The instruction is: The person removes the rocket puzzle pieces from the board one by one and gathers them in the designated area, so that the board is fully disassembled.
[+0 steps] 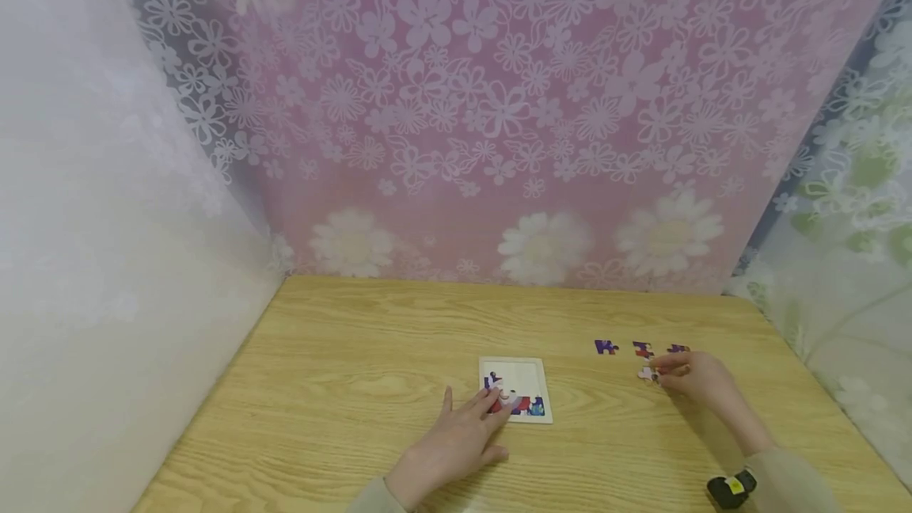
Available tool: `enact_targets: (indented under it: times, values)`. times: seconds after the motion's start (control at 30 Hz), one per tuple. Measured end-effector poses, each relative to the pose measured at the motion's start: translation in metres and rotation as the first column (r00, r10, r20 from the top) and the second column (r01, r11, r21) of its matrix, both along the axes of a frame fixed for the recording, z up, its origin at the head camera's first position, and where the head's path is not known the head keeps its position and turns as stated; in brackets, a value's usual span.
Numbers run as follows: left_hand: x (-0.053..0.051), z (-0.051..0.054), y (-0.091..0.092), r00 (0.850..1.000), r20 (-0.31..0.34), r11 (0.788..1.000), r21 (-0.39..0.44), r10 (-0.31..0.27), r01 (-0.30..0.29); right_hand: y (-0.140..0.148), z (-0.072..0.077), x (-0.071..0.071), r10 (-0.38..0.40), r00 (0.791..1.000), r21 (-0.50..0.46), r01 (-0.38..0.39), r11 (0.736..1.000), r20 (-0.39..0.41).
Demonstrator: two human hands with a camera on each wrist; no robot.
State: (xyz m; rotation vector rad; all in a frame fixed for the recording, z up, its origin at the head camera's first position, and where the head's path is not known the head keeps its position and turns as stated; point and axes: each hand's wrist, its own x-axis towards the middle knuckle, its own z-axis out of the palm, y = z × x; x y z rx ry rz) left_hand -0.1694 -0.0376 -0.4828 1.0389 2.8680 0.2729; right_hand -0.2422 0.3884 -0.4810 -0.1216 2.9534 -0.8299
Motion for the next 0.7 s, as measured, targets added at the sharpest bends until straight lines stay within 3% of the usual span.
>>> enact_targets:
  times: [0.3, 0.7]
  values:
    - [-0.001, 0.002, 0.001, 1.0, 0.025, 1.0, 0.003, 0.005, -0.005, -0.003, 0.002, 0.003, -0.006, 0.999, 0.036, 0.007, 0.999, -0.043]
    - [-0.003, 0.008, 0.002, 0.999, 0.032, 1.0, 0.011, 0.01, -0.011, -0.019, 0.015, 0.009, -0.067, 0.991, -0.008, 0.066, 0.998, -0.112]
